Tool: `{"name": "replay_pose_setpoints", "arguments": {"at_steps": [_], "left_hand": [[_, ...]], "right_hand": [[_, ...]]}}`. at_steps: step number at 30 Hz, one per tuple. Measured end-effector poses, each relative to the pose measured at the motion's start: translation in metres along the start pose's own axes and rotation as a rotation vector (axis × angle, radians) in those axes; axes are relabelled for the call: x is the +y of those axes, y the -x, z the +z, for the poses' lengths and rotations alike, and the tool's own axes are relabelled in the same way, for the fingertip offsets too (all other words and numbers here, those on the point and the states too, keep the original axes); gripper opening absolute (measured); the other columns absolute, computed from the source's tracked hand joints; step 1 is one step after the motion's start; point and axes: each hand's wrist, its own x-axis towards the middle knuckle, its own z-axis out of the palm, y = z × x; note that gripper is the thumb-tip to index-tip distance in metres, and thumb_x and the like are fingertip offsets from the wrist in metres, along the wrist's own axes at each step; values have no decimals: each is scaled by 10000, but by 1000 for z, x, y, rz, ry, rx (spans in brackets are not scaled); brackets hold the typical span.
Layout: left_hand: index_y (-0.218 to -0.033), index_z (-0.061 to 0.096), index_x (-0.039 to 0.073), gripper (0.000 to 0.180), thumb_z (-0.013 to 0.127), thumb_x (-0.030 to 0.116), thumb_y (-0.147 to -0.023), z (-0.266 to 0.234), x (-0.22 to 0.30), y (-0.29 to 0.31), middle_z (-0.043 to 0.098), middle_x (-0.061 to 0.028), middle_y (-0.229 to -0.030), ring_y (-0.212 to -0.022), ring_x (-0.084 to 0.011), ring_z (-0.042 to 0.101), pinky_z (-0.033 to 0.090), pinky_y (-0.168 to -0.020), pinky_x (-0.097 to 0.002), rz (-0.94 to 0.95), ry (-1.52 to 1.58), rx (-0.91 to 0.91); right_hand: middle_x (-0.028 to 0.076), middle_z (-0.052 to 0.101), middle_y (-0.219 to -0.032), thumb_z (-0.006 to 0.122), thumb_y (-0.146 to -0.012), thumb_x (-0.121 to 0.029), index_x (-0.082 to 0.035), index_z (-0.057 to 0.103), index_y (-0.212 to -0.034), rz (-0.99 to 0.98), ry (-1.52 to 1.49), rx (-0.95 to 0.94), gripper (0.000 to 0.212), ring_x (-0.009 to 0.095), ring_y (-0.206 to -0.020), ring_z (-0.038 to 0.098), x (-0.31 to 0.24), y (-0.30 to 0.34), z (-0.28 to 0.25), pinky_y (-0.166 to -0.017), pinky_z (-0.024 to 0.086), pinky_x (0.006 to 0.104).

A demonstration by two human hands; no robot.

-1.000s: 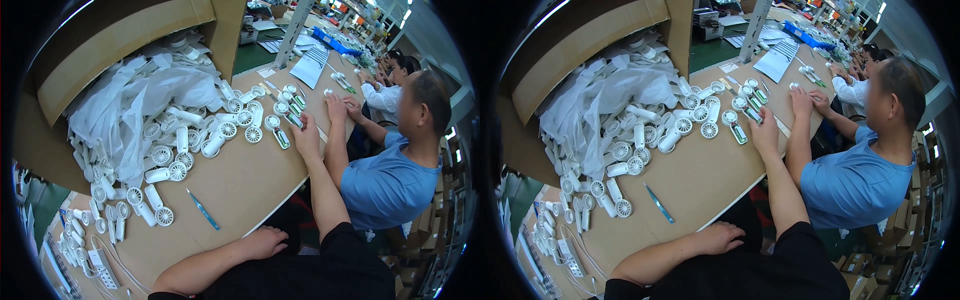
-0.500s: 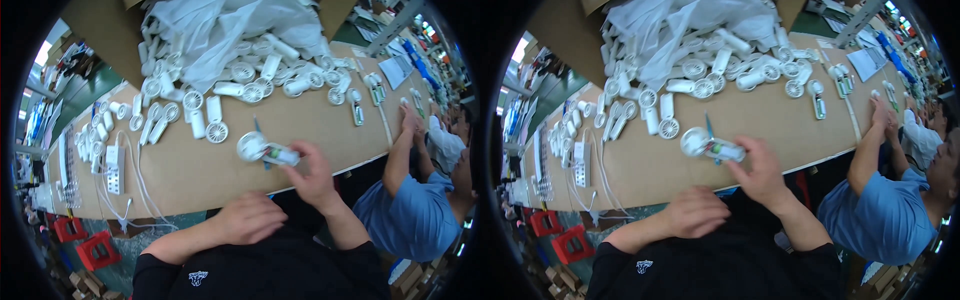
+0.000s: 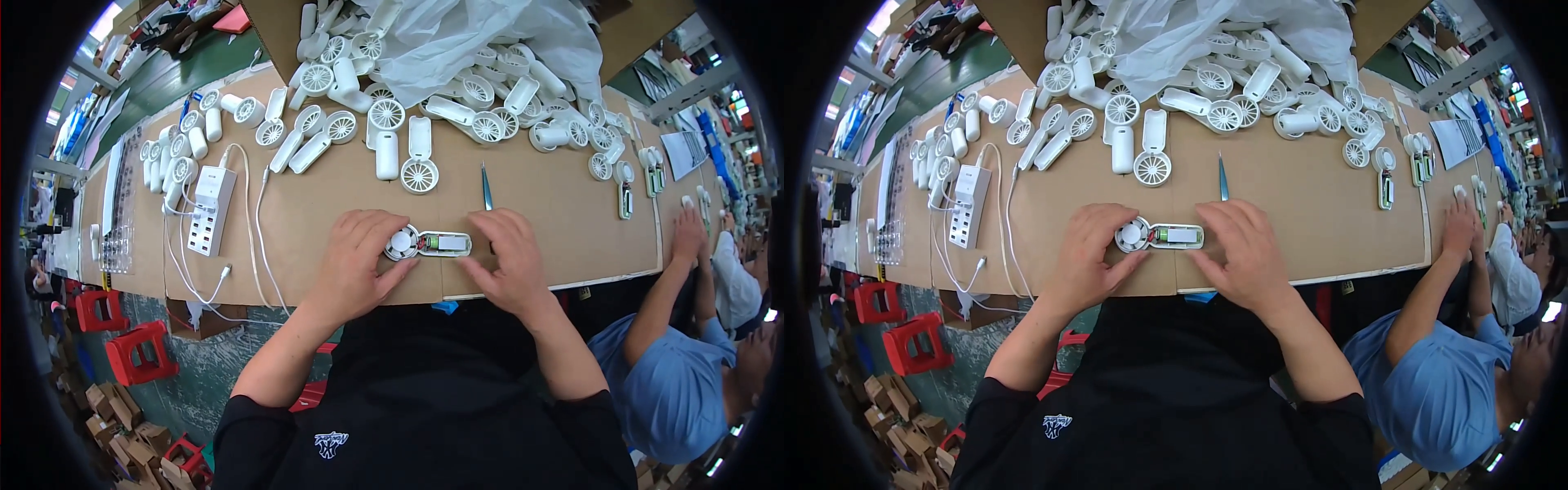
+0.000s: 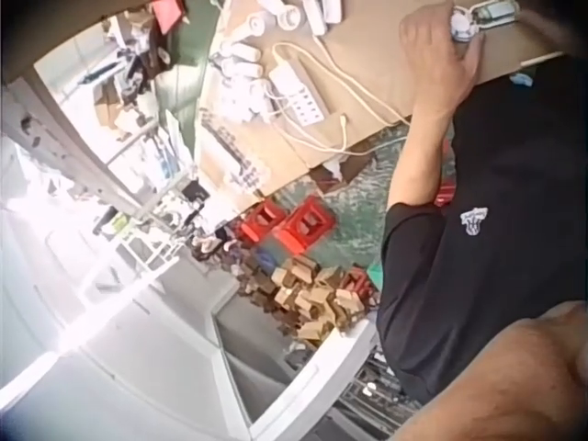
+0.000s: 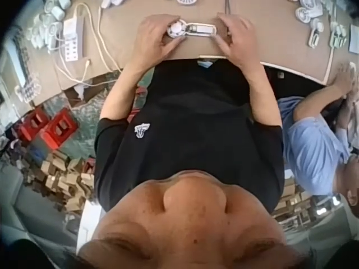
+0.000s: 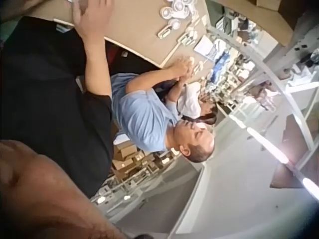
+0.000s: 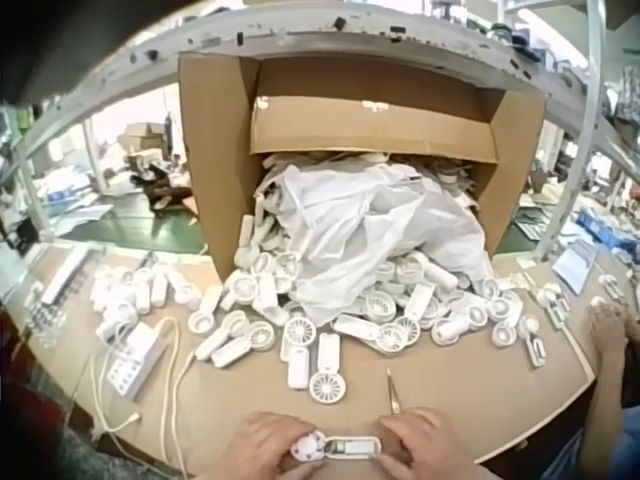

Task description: Assembling components of small portable handheld fans at a factory workstation.

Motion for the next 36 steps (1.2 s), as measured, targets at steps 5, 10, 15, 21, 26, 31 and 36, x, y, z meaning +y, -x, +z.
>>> {"name": "replay_pose_setpoints", "arguments": {"at_steps": [5, 10, 15, 21, 26, 31, 36], "left_hand": [[-1246, 661, 56, 454, 815, 174, -836, 3, 1, 1, 698, -88, -1173, -1101, -268, 631, 427, -1086, -433, 27, 10, -25], [-1234, 666, 59, 439, 808, 170, -835, 4, 0, -3, 701, -82, -1160, -1094, -256, 632, 428, -1090, -433, 35, 9, -17], [-1229, 667, 60, 432, 801, 162, -830, 4, 2, -3, 702, -76, -1160, -1097, -252, 632, 431, -1093, -432, 26, 14, -34], [-1234, 665, 66, 439, 798, 157, -826, 6, 2, -6, 700, -72, -1166, -1099, -250, 633, 432, -1101, -432, 33, 8, -40], [-1239, 663, 72, 447, 802, 155, -822, 5, -2, -1, 698, -67, -1171, -1102, -248, 633, 429, -1106, -440, 15, 11, -37], [-1246, 663, 75, 453, 805, 156, -823, 4, 1, -3, 696, -64, -1174, -1107, -248, 632, 425, -1112, -451, 14, 9, -48], [-1258, 660, 77, 462, 808, 163, -829, 5, 3, -4, 696, -62, -1177, -1117, -249, 628, 422, -1118, -460, 9, -12, -65]], "right_hand": [[78, 719, -1186, 738, -862, -102, -55, 677, -1244, 62, 119, -2, 390, 292, -1090, 652, 55, 9, -25, -993, 506, 388], [75, 719, -1190, 725, -869, -91, -54, 705, -1177, 167, 52, 91, 310, 283, -1082, 654, 50, -12, -20, -983, 515, 386], [51, 704, -1211, 717, -889, -105, -95, 729, -1132, -22, -42, 8, 244, 259, -1063, 643, 26, -65, 22, -954, 513, 372], [28, 689, -1231, 729, -887, -127, -121, 734, -1121, -129, -60, -146, 234, 257, -1075, 629, 45, -91, 41, -935, 506, 362], [72, 674, -1284, 671, -962, -97, -76, 691, -1052, -8, -383, 171, 95, 244, -1145, 615, 23, -73, 8, -980, 484, 333], [123, 707, -1262, 632, -987, -82, -32, 676, -1078, 555, -1001, 177, 113, 216, -997, 660, 33, -29, -59, -884, 524, 335], [127, 724, -1146, 676, -979, -119, -20, 678, -1185, 502, -170, -72, 229, 209, -887, 662, 79, -9, -40, -812, 533, 329]]}}
